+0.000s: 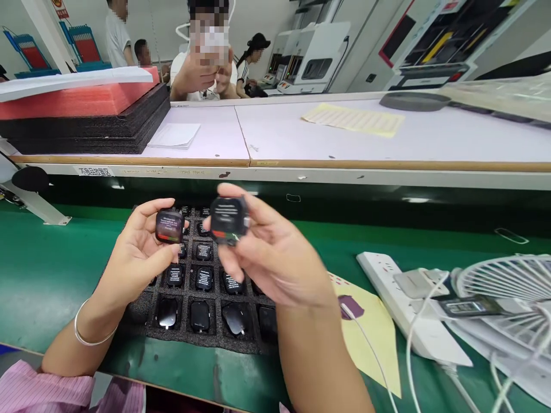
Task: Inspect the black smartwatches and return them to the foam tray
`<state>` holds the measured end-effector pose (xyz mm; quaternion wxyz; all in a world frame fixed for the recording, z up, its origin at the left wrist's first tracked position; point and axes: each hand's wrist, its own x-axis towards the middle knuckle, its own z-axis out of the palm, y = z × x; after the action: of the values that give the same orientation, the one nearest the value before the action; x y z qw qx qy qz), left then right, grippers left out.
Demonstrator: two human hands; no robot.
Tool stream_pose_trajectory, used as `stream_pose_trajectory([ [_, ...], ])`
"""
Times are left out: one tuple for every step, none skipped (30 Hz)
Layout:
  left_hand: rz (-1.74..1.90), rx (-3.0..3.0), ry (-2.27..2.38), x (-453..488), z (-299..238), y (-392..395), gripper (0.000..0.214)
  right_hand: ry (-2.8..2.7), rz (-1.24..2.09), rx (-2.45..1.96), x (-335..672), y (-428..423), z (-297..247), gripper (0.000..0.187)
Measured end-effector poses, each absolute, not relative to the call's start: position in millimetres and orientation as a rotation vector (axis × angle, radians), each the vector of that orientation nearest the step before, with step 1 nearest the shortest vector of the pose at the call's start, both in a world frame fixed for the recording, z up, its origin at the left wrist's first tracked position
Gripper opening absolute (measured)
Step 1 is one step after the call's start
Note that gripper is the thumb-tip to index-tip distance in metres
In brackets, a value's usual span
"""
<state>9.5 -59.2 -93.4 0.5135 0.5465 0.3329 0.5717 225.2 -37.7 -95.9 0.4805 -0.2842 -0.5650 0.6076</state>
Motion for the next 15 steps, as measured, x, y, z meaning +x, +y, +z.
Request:
stream_pose_trajectory([
  [1.381, 1.309, 0.81, 9, -94, -57, 0.056, -1.335, 1.525, -0.662, 221, -35, -97, 0.06],
  [1.388, 1.304, 0.822, 8, -95, -55, 0.057, -1.289, 1.568, -0.638, 216, -32, -98, 0.061],
  [1.396, 1.304, 0.837, 7, -95, -53, 0.058, -1.247, 1.605, -0.629, 211, -29, -99, 0.06],
  [1.402, 1.309, 0.849, 7, -96, -51, 0.057, -1.219, 1.628, -0.636, 208, -27, -100, 0.06],
  [1.4, 1.317, 0.859, 7, -96, -50, 0.057, -1.207, 1.638, -0.652, 205, -25, -101, 0.061],
  [1.393, 1.321, 0.863, 6, -97, -49, 0.057, -1.202, 1.641, -0.664, 202, -24, -102, 0.062],
  [1.384, 1.32, 0.864, 6, -97, -48, 0.059, -1.199, 1.642, -0.668, 201, -24, -103, 0.062],
  [1.375, 1.314, 0.863, 6, -98, -47, 0.061, -1.199, 1.644, -0.665, 200, -24, -103, 0.061],
  [1.367, 1.305, 0.862, 7, -99, -47, 0.063, -1.203, 1.643, -0.655, 199, -25, -104, 0.059],
  [1.361, 1.295, 0.865, 7, -99, -46, 0.066, -1.209, 1.637, -0.646, 198, -25, -104, 0.056],
  [1.357, 1.288, 0.871, 6, -100, -46, 0.067, -1.219, 1.625, -0.639, 197, -26, -104, 0.054],
  [1.355, 1.29, 0.877, 6, -101, -46, 0.067, -1.233, 1.608, -0.636, 197, -26, -105, 0.053],
  [1.353, 1.3, 0.881, 6, -102, -45, 0.065, -1.25, 1.589, -0.638, 196, -26, -105, 0.051],
  [1.351, 1.313, 0.883, 5, -102, -45, 0.063, -1.268, 1.569, -0.643, 195, -26, -105, 0.05],
  [1.353, 1.325, 0.884, 5, -103, -44, 0.062, -1.285, 1.549, -0.65, 194, -26, -106, 0.049],
])
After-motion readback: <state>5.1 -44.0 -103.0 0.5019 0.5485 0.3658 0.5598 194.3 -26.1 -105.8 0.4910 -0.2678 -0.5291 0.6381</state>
